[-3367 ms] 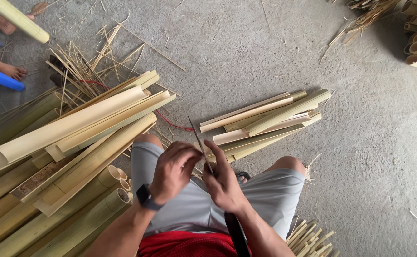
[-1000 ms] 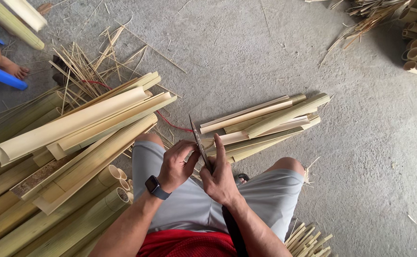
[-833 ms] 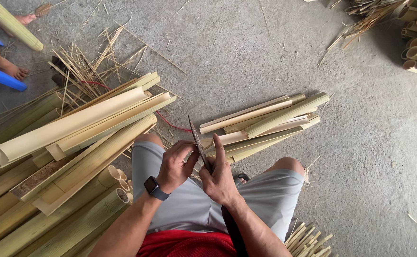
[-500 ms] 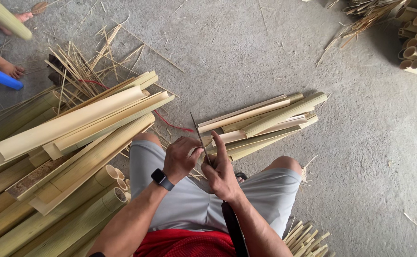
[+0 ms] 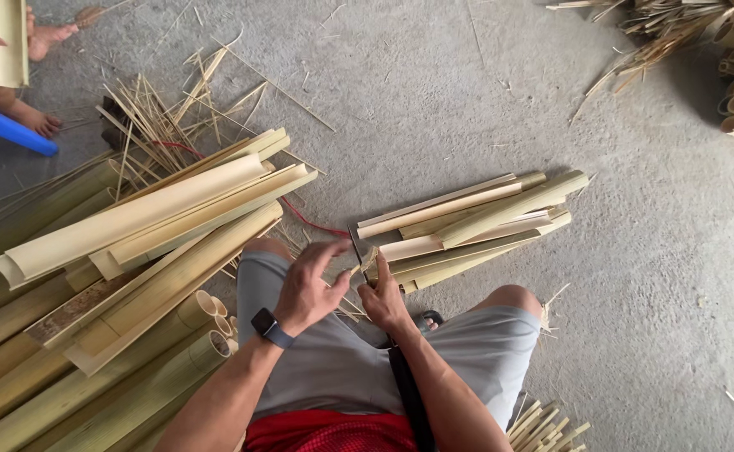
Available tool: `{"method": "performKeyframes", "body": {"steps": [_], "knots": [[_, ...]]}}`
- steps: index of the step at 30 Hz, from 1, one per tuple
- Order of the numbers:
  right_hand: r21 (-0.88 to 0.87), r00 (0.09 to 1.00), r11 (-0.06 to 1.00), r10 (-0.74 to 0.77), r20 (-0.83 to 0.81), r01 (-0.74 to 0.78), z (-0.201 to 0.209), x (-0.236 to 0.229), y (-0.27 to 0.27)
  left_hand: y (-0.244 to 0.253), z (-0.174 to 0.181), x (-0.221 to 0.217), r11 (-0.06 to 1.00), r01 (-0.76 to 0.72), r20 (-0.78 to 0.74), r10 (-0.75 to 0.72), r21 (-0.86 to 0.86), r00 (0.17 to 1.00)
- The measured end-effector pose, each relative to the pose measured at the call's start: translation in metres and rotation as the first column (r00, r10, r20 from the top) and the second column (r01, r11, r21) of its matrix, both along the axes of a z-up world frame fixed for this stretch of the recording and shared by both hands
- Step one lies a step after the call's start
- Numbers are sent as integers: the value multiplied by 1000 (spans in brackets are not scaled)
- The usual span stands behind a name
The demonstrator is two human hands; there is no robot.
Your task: The person sits on the floor and uses a knife to split bamboo poles into thin strips. They hold the bamboo with one hand and guide the knife along the length of the pole to separate the sections, then place the finished strips into a pile.
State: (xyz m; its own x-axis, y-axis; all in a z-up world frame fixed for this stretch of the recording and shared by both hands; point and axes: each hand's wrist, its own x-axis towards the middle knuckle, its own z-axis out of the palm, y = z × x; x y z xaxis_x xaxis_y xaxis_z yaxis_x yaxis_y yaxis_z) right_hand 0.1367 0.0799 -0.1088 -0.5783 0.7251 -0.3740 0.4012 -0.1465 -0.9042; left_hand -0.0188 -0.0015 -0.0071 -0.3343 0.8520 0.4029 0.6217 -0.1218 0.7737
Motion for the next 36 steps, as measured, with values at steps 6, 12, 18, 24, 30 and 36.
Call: {"method": "performKeyframes", "body": {"steps": [6, 12, 18, 24, 30, 36], "knots": [[-26, 999, 999, -34, 25, 35, -61, -4, 12, 11, -10, 6, 1000, 24, -89, -25, -16, 996], [86, 992, 996, -35, 123, 24, -152, -3, 35, 22, -16, 19, 993, 120, -146, -117, 12, 982], [92, 925, 992, -113, 364, 85, -111, -13, 38, 33, -15, 22, 997, 79, -177, -77, 4, 981], [159, 961, 961, 193, 197, -226, -164, -16, 39, 37, -13, 25, 996, 90, -159, -86, 13, 984], [203, 919, 942, 184, 350, -266, -203, -23, 45, 40, -21, 18, 996, 79, -175, -84, -32, 981], [464, 548, 620, -65, 834, -633, -207, -46, 24, 47, -25, 12, 997, 80, -158, -79, -3, 984]]}}
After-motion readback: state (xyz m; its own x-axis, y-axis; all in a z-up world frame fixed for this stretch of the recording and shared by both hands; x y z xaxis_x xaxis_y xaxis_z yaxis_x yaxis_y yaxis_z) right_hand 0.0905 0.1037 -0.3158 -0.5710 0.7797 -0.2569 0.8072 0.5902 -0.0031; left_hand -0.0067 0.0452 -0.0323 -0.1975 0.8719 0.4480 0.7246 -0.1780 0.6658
